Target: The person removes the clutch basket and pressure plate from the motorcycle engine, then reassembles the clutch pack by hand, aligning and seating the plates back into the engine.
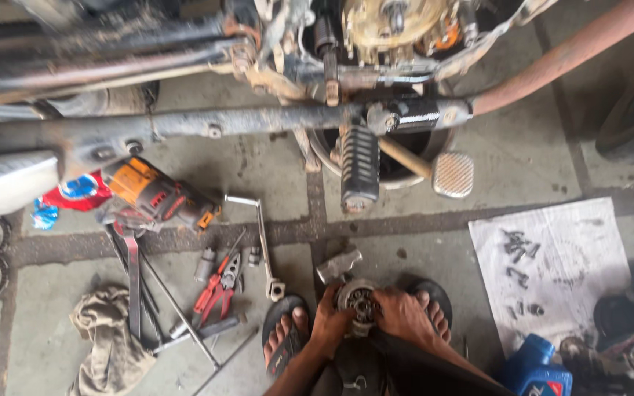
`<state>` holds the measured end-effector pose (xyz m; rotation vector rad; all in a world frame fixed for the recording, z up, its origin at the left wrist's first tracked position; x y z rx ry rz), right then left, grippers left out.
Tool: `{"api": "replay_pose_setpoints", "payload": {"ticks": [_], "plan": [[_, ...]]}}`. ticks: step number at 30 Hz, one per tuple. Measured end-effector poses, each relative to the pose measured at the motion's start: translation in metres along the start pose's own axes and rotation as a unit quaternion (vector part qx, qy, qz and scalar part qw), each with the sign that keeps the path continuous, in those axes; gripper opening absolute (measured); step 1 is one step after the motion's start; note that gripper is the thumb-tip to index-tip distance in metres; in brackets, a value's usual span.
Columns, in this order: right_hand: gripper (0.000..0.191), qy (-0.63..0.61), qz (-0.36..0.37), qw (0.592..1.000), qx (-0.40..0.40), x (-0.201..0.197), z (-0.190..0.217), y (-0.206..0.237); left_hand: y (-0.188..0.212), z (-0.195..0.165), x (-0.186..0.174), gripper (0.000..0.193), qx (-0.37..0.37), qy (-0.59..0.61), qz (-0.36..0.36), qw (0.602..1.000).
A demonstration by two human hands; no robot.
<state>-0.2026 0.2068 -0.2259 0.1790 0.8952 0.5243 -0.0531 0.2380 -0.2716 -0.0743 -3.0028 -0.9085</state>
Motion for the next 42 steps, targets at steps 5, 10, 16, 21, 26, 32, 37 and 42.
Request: {"api": "replay_pose_setpoints", "payload": {"ticks": [5,10,16,21,26,32,37,42], "plan": [[0.023,-0.013,0.089,0.991,0.101,-0.077,0.064,0.022,0.009,-0.001,-0.002,0.065,0.001,0.103,0.045,0.994],[0.020,-0.085,-0.206,0.974,-0.046,-0.250,0.160,-0.001,0.022,-0.018,-0.012,0.068,0.000,0.087,0.066,0.994],[0.037,0.148,-0.494,0.831,-0.209,-0.318,0.221,-0.122,0.026,-0.023,-0.012,0.072,0.020,0.091,0.090,0.992],[0.039,0.382,-0.598,0.672,-0.210,-0.296,0.200,-0.163,0.027,-0.015,-0.022,0.077,0.038,0.034,0.078,0.996],[0.030,0.052,-0.521,0.819,-0.234,-0.308,0.164,-0.196,0.029,-0.017,-0.020,0.078,0.041,0.067,0.095,0.992],[0.028,-0.177,-0.435,0.877,-0.104,-0.317,0.139,-0.205,0.033,-0.023,-0.016,0.078,0.033,0.093,0.126,0.987],[0.028,0.295,-0.524,0.794,-0.083,-0.319,0.179,-0.185,0.035,-0.030,-0.018,0.079,0.034,0.088,0.124,0.988],[0.031,-0.052,-0.458,0.887,0.021,-0.311,0.166,-0.197,0.030,-0.021,-0.015,0.080,-0.020,0.110,0.127,0.986]]}}
Point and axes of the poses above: each hand's wrist, its own y-axis away from the middle knuckle, its own x-axis out of the palm, z = x × y, the point moved 6 cm from there along -y, towards the middle knuckle, and after that the axes turned 11 degrees about -y, right-handed, at the moved point
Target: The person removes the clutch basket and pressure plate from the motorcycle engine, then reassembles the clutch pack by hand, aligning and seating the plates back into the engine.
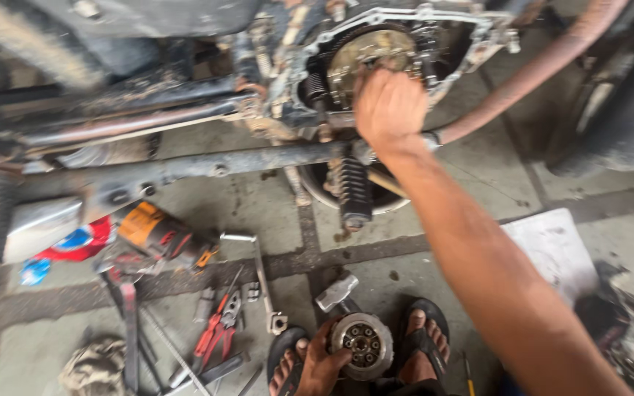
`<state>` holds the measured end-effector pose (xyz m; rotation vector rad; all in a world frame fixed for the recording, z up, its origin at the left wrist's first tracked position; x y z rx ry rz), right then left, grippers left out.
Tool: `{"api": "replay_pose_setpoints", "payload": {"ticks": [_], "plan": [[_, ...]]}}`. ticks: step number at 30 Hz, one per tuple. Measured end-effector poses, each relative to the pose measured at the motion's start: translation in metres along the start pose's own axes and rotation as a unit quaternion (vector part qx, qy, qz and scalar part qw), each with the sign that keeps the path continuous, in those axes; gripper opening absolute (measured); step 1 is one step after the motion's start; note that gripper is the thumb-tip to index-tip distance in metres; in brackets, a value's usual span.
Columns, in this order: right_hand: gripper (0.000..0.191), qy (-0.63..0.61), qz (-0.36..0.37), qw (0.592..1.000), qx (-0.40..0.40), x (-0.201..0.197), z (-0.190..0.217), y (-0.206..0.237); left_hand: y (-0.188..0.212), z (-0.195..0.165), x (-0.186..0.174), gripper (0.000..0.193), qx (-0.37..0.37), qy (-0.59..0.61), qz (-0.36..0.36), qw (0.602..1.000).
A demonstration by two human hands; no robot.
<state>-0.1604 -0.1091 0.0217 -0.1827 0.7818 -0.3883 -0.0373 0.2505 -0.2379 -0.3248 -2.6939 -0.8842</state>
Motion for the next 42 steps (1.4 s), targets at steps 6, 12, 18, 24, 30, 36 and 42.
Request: {"api": "replay_pose_setpoints", "payload": {"ticks": [6,12,18,24,30,36,42], "plan": [[0.039,-0.012,-0.126,0.987,-0.100,-0.028,0.005,0.002,-0.006,0.002,0.006,0.081,0.062,0.049,0.014,0.997],[0.050,0.245,-0.094,0.920,-0.290,-0.012,0.023,0.017,-0.003,0.004,0.003,0.078,0.029,0.003,-0.013,0.999],[0.029,-0.439,0.020,0.879,0.182,0.016,-0.025,-0.009,-0.003,0.006,0.004,0.077,0.021,-0.004,-0.002,1.000],[0.036,0.136,-0.054,0.976,-0.159,-0.016,0.006,0.009,-0.002,0.009,0.001,0.078,0.021,-0.012,-0.012,1.000],[0.027,-0.198,0.074,0.969,-0.129,-0.002,0.002,0.001,-0.001,0.001,0.003,0.080,-0.012,-0.021,-0.024,0.999],[0.023,-0.405,0.219,0.876,0.141,-0.040,-0.004,0.051,-0.015,0.000,-0.005,0.085,0.024,-0.021,-0.045,0.999],[0.020,-0.096,0.102,0.989,-0.042,-0.191,-0.163,0.261,-0.030,0.020,0.000,0.079,-0.023,0.013,-0.061,0.998]]}}
Point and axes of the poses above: each hand's wrist, its own y-axis away from the middle knuckle, its own x-axis out of the palm, z = x × y, the point moved 6 cm from there along -y, towards the middle knuckle, and after that the axes turned 11 degrees about -y, right-handed, at the moved point
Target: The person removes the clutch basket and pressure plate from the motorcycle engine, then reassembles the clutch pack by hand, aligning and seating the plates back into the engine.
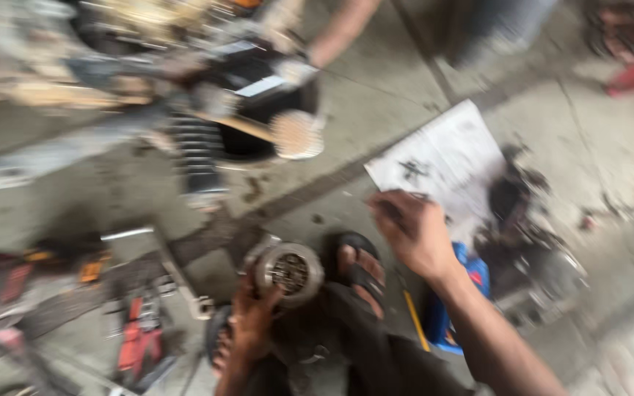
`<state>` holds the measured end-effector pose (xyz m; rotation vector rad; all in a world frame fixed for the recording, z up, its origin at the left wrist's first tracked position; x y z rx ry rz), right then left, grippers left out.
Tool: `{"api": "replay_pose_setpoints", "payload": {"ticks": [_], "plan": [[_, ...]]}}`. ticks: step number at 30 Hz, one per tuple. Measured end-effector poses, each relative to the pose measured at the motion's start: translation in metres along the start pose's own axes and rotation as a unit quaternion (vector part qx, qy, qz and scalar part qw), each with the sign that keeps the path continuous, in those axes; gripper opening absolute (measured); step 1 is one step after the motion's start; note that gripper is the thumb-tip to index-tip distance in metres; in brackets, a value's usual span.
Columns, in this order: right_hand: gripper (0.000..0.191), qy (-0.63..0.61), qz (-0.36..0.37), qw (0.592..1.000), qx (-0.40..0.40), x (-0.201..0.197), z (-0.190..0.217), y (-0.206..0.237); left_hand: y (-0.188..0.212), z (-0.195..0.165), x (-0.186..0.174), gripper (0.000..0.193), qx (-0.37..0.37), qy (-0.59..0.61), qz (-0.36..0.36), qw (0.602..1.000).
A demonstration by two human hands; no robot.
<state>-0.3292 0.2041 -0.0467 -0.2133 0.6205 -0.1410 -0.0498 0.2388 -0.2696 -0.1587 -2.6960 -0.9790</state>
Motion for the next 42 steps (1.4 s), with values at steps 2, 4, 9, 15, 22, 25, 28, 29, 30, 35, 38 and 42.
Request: {"api": "replay_pose_setpoints", "payload": {"ticks": [2,4,9,15,22,25,28,29,30,35,38,42], "plan": [[0.017,0.006,-0.077,0.955,0.288,-0.042,-0.096,0.074,0.006,-0.001,0.002,0.073,0.011,-0.042,-0.016,0.999],[0.020,0.161,-0.133,0.932,0.295,-0.085,-0.143,0.119,0.012,-0.007,0.010,0.071,0.021,-0.056,0.006,0.998],[0.020,0.284,-0.093,0.896,0.330,-0.112,-0.214,0.147,0.017,-0.025,0.025,0.069,-0.028,-0.113,-0.008,0.993],[0.031,0.333,-0.019,0.868,0.367,-0.062,-0.249,0.111,0.008,-0.045,0.042,0.064,-0.001,-0.204,0.004,0.979],[0.030,0.405,0.050,0.850,0.334,-0.036,-0.253,0.094,0.009,-0.073,0.079,0.063,0.093,-0.152,0.127,0.976],[0.018,0.324,-0.014,0.904,0.278,-0.041,-0.226,0.089,0.012,-0.071,0.086,0.060,0.024,-0.225,0.103,0.969],[0.011,0.097,-0.050,0.941,0.320,-0.034,-0.184,0.087,0.014,-0.068,0.093,0.063,-0.019,-0.181,0.085,0.980],[0.012,0.037,-0.057,0.960,0.271,-0.027,-0.159,0.081,0.013,-0.073,0.097,0.064,0.020,-0.172,0.103,0.980],[0.014,-0.021,-0.061,0.973,0.222,-0.018,-0.132,0.078,0.015,-0.075,0.100,0.065,0.055,-0.159,0.120,0.978],[0.018,-0.120,0.002,0.965,0.234,0.024,-0.057,0.057,0.018,-0.078,0.105,0.067,0.161,-0.180,0.147,0.959],[0.020,-0.037,0.020,0.988,0.149,0.034,-0.032,0.043,0.020,-0.076,0.105,0.069,0.168,-0.163,0.148,0.961],[0.022,-0.029,0.030,0.990,0.134,0.039,-0.030,0.039,0.023,-0.080,0.109,0.069,0.193,-0.163,0.160,0.954]]}}
Point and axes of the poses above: each hand's wrist, its own y-axis away from the middle knuckle, its own x-axis out of the palm, z = x × y, the point moved 6 cm from there along -y, towards the middle knuckle, and after that the axes turned 11 degrees about -y, right-handed, at the moved point
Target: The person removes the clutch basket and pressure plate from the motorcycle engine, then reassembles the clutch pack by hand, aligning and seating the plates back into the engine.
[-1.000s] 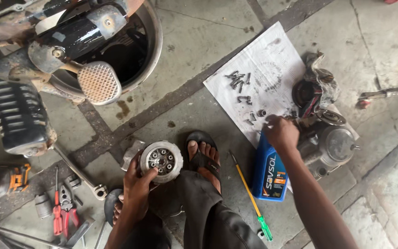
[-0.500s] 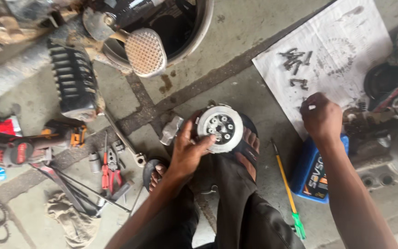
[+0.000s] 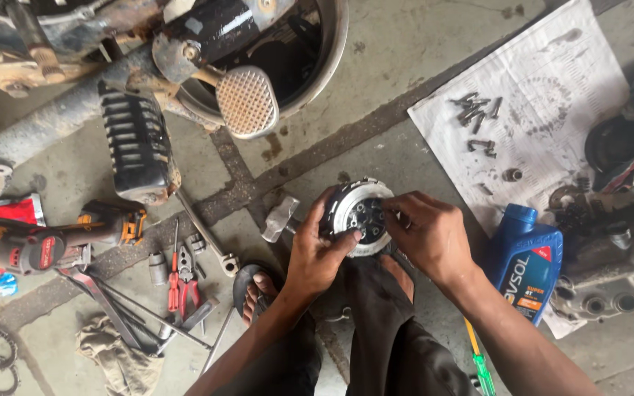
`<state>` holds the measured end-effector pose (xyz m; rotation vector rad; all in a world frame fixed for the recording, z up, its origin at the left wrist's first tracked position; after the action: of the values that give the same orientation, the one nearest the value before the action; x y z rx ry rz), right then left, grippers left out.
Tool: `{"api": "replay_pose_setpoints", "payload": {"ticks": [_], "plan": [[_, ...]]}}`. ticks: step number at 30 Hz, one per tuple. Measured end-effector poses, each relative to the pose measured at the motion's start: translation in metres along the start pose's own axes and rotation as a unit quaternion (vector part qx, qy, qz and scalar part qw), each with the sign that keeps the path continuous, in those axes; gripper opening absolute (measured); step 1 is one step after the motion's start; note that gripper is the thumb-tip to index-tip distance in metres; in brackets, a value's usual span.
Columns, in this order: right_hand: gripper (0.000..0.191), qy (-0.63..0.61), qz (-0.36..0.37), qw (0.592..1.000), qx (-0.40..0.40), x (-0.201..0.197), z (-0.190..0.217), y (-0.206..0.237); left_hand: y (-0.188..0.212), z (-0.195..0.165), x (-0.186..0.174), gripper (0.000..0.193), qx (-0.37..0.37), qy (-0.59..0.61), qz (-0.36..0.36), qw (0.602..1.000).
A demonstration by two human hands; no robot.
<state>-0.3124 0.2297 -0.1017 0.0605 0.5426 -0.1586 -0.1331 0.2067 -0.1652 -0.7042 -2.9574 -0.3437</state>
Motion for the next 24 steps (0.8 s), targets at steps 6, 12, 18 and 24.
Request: {"api": "replay_pose_setpoints", "payload": {"ticks": [6,12,18,24], "plan": [[0.021,0.011,0.002,1.000,0.008,0.001,-0.009,0.002,0.000,-0.009,0.002,0.069,-0.012,-0.052,0.009,0.999],[0.020,0.008,0.003,1.000,-0.004,0.001,-0.008,0.002,0.000,-0.014,0.005,0.069,0.000,-0.040,0.011,0.999],[0.020,0.034,0.012,0.999,-0.008,0.006,-0.006,-0.001,0.000,-0.014,0.005,0.069,0.007,-0.060,0.014,0.998],[0.029,0.001,0.011,1.000,0.024,0.005,-0.011,0.002,-0.001,-0.009,0.005,0.070,-0.011,-0.058,0.010,0.998]]}}
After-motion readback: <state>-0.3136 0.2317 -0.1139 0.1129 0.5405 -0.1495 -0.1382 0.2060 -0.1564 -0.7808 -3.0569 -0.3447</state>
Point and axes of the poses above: each hand's wrist, its own y-axis away from the middle knuckle, its own x-axis out of the palm, z = x × y, the point moved 6 cm from there along -y, towards the middle knuckle, and after that the axes turned 11 degrees about -y, right-handed, at the moved point
